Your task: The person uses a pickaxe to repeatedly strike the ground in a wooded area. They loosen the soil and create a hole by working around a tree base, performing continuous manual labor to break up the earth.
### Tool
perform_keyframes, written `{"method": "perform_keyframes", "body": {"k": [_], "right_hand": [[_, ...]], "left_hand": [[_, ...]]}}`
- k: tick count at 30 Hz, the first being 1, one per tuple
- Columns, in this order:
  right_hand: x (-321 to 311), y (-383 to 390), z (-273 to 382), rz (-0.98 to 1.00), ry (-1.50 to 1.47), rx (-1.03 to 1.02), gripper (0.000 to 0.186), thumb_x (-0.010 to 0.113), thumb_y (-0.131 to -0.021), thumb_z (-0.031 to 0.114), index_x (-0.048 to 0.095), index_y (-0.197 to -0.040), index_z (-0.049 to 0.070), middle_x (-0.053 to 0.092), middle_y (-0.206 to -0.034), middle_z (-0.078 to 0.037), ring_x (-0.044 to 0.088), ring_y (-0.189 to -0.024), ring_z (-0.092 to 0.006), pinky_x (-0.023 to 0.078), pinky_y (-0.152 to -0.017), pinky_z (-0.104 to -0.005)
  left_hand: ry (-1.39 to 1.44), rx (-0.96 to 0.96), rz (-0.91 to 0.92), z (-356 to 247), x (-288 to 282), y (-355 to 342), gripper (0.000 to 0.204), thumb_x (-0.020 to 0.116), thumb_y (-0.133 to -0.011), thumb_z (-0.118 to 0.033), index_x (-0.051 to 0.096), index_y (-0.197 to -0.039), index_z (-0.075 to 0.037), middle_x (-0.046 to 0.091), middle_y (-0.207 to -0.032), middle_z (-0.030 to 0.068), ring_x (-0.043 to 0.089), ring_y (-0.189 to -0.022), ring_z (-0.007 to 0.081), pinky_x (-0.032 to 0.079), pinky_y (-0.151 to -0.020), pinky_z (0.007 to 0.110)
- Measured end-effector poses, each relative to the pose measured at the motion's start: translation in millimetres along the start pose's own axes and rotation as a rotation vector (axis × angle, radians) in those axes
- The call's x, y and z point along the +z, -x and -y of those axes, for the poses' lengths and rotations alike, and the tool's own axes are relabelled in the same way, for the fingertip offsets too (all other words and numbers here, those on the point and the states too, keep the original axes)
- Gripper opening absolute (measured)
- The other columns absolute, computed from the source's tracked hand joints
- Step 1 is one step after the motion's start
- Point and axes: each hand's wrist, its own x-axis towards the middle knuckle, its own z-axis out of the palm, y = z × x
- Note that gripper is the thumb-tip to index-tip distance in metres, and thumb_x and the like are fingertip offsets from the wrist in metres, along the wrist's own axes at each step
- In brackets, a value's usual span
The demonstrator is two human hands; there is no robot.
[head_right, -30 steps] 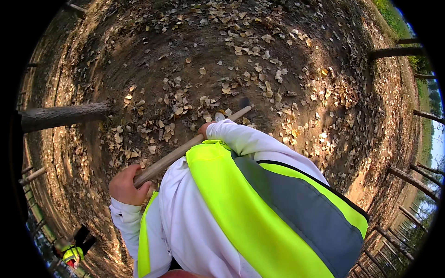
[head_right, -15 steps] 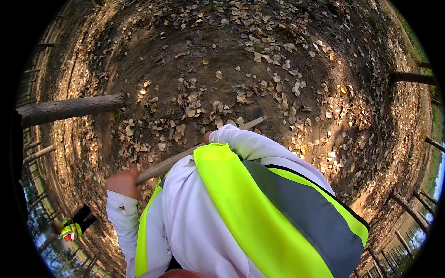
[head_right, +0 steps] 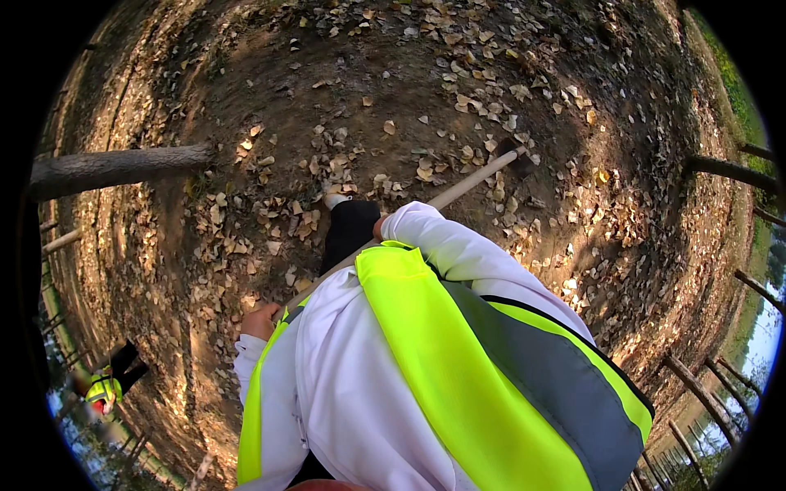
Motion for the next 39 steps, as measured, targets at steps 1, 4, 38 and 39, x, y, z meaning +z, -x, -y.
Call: {"method": "perform_keyframes", "body": {"k": [1,4,38,39], "right_hand": [[-10,5,-9,-0.005,0.003,0.035,0.036,0.053,-0.063,0.024,0.049,-0.099,0.020,0.051,-0.097,-0.003,0.046,-0.094,-0.0229,0.034,-0.080,-0.0376],[-42,18,-35,-0.042,-0.009,0.166,0.038,0.055,-0.060,0.025,0.050,-0.097,0.018,0.052,-0.096,-0.005,0.047,-0.093,-0.0219,0.032,-0.082,-0.0385],[-160,-85,-34,-0.291,-0.237,0.060,0.042,0.061,-0.053,0.029,0.050,-0.093,0.022,0.053,-0.090,-0.002,0.048,-0.088,-0.0216,0.036,-0.072,-0.0391],[-160,-90,-35,-0.241,-0.204,0.042,0.041,0.060,-0.054,0.029,0.050,-0.094,0.023,0.052,-0.092,-0.002,0.047,-0.090,-0.0212,0.035,-0.073,-0.0396]], "left_hand": [[0.012,0.014,-0.003,1,7,-9,0.018,0.056,-0.060,-0.025,0.052,-0.072,-0.013,0.052,-0.060,0.0121,0.051,-0.059,0.0302,0.038,-0.049,0.039],[-0.008,0.058,0.022,-4,16,-53,0.011,0.047,-0.067,-0.020,0.049,-0.077,-0.015,0.052,-0.063,0.0132,0.051,-0.060,0.0317,0.037,-0.049,0.040],[-0.479,0.184,0.166,7,-164,-161,0.010,0.041,-0.067,-0.012,0.040,-0.076,-0.006,0.052,-0.066,0.0136,0.052,-0.062,0.0302,0.040,-0.050,0.038],[-0.453,0.177,0.163,8,-164,-159,0.011,0.041,-0.067,-0.012,0.040,-0.076,-0.006,0.052,-0.066,0.0135,0.052,-0.062,0.0303,0.040,-0.050,0.038]]}}
